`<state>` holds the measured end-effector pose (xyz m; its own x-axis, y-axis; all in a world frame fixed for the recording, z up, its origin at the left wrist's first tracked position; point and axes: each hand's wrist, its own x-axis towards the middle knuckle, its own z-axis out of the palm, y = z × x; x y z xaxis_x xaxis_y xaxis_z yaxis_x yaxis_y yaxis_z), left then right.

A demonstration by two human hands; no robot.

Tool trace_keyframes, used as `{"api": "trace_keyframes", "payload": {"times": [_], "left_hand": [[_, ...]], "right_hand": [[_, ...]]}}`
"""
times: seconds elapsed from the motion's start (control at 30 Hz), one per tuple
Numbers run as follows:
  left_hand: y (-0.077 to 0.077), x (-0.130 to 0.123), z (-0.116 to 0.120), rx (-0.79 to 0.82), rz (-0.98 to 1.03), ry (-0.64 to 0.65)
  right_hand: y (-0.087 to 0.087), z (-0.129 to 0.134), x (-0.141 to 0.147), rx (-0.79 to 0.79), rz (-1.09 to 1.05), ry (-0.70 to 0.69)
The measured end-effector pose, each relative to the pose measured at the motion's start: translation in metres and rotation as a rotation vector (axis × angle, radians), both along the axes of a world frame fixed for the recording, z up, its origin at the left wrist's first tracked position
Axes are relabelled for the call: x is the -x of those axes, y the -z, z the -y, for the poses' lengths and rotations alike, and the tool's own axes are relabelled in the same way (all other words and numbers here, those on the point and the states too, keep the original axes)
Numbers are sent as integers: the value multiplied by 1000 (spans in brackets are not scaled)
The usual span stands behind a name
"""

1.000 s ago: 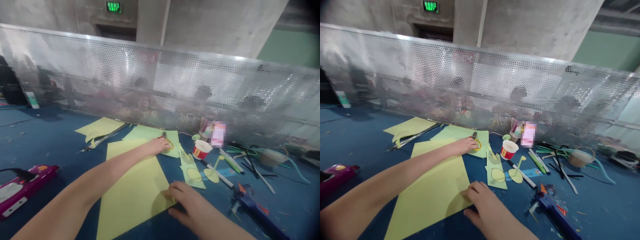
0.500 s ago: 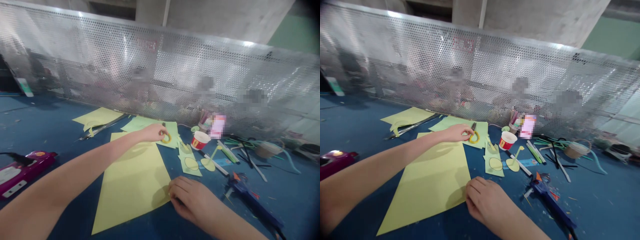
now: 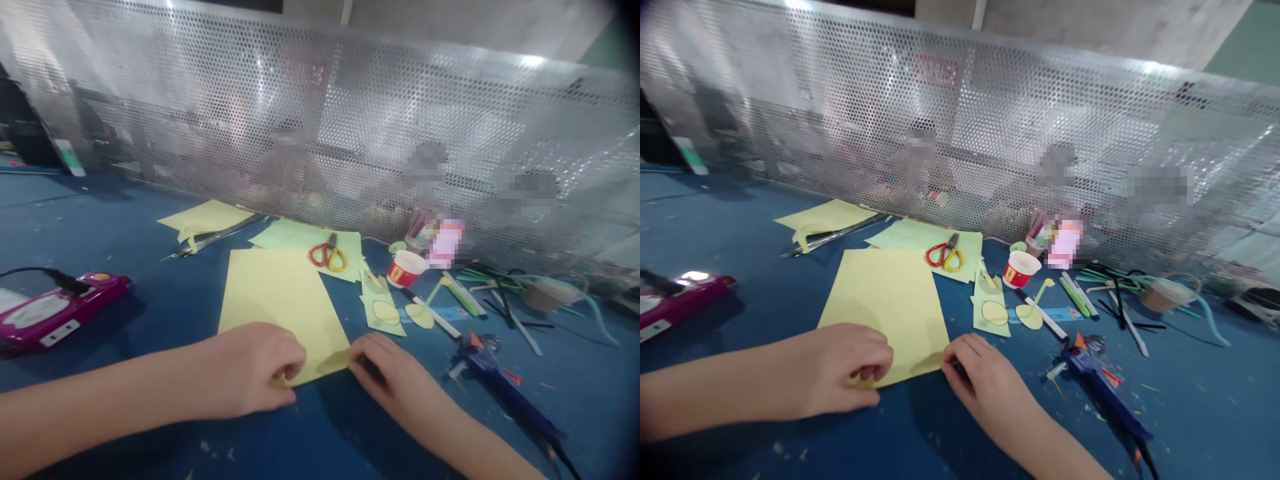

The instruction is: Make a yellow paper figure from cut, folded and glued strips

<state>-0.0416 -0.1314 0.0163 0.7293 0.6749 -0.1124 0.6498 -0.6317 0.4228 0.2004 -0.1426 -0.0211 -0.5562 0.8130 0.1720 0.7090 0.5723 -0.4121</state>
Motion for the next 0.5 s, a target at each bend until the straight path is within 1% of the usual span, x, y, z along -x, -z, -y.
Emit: {"api": "trace_keyframes", "payload": {"times": [0.07, 0.27, 0.4, 0.5], "left_hand": [[5, 9, 3, 28, 31, -43], [11, 25, 3, 274, 126, -178], [16, 38, 7, 316, 139, -269], [14, 44, 9, 338, 99, -335]], "right_hand": [[0, 0, 0, 63, -66, 15], [1, -2, 1, 187, -181, 55], [4, -7, 4, 222, -179, 156], [7, -9, 7, 227, -160, 216]]}}
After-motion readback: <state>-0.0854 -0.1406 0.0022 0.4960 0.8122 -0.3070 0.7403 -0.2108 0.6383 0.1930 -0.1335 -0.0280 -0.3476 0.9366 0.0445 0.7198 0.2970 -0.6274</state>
